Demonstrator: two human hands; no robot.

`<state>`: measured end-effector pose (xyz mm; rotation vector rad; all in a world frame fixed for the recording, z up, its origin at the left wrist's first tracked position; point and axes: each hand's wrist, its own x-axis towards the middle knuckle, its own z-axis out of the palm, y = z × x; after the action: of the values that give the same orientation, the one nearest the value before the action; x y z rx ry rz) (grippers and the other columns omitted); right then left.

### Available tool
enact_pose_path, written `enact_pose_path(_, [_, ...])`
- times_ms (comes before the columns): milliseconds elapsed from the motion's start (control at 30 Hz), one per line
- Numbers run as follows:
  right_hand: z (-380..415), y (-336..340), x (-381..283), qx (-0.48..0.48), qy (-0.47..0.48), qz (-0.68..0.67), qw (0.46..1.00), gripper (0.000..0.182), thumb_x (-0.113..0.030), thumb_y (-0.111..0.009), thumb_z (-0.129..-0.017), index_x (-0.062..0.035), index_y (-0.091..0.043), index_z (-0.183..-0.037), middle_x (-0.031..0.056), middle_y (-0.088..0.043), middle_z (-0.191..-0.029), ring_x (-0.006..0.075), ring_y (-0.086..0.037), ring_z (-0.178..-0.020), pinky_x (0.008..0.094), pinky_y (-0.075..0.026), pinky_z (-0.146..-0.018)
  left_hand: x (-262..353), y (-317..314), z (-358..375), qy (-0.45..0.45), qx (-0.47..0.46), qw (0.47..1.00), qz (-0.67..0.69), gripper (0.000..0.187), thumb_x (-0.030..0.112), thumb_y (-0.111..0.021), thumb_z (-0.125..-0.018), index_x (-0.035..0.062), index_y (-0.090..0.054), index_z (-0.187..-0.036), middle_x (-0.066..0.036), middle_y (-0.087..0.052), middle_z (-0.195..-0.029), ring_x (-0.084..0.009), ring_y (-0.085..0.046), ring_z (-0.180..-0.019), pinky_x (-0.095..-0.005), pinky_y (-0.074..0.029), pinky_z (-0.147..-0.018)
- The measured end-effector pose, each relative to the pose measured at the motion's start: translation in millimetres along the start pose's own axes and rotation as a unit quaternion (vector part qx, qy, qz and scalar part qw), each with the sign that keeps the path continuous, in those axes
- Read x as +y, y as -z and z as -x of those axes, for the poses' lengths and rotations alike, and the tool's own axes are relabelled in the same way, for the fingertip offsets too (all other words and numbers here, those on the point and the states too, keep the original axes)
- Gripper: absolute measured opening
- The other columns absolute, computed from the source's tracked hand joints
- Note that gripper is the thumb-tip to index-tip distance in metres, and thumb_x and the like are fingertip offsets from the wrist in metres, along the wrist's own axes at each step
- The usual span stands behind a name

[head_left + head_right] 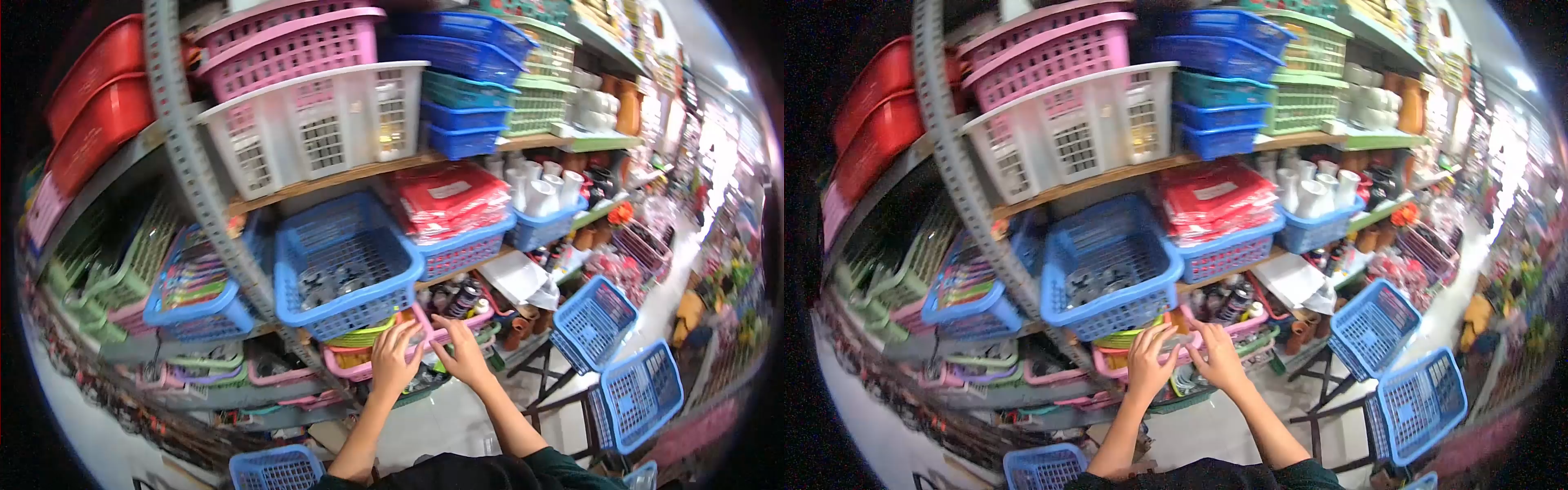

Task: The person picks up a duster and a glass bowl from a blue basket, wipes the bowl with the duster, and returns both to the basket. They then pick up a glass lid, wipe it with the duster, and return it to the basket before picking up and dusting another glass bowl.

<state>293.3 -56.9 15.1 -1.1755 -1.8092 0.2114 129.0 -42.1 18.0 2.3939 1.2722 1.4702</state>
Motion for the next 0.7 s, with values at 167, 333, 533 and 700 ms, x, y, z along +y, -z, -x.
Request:
enact_pose_path(167, [54.1, 49.1, 22.3, 0.084, -0.090, 0.025, 0.992, 0.049, -0.011, -0.067, -0.080, -0.0023, -0.050, -0.126, 0.0144, -0.060, -0.100, 0.0298, -0.058, -0.097, 0.0383, -0.046, -0.085, 29.2, -61.4, 2.1, -0.019, -0.071, 0.988, 0.138, 0.027, 0.013, -0.069, -0.078, 0.0079, -0.064, -0.104, -0.007, -0.064, -0.103, -0.0267, -0.059, -0.098, -0.0380, -0.045, -0.087])
enact_pose_path(333, [122.7, 109.4, 25.9, 0.148, -0.204, 0.099, 0.963, 0.050, -0.007, -0.066, -0.082, -0.0059, -0.048, -0.129, 0.0119, -0.061, -0.102, 0.0247, -0.059, -0.095, 0.0351, -0.047, -0.085, 87.8, -117.7, 10.1, -0.045, -0.199, 0.933, 0.297, 0.022, 0.008, -0.068, -0.079, 0.0061, -0.066, -0.101, -0.008, -0.065, -0.100, -0.0241, -0.063, -0.091, -0.0337, -0.049, -0.081])
enact_pose_path(533, [211.4, 168.4, 5.0, 0.268, -0.307, 0.184, 0.894, 0.047, -0.010, -0.066, -0.081, -0.0047, -0.051, -0.126, 0.0124, -0.061, -0.100, 0.0259, -0.061, -0.088, 0.0361, -0.049, -0.079, 171.7, -174.3, 43.9, -0.102, -0.312, 0.850, 0.413, 0.022, 0.006, -0.068, -0.079, 0.0056, -0.067, -0.101, -0.008, -0.065, -0.098, -0.0196, -0.065, -0.085, -0.0311, -0.049, -0.078])
enact_pose_path(700, [287.0, 206.4, -20.3, 0.326, -0.371, 0.245, 0.834, 0.046, -0.010, -0.065, -0.082, -0.0052, -0.051, -0.126, 0.0127, -0.061, -0.101, 0.0258, -0.061, -0.090, 0.0350, -0.050, -0.077, 245.5, -195.2, 75.3, -0.139, -0.393, 0.782, 0.463, 0.020, 0.006, -0.068, -0.078, 0.0056, -0.067, -0.098, -0.008, -0.066, -0.097, -0.0194, -0.065, -0.085, -0.0305, -0.049, -0.078])
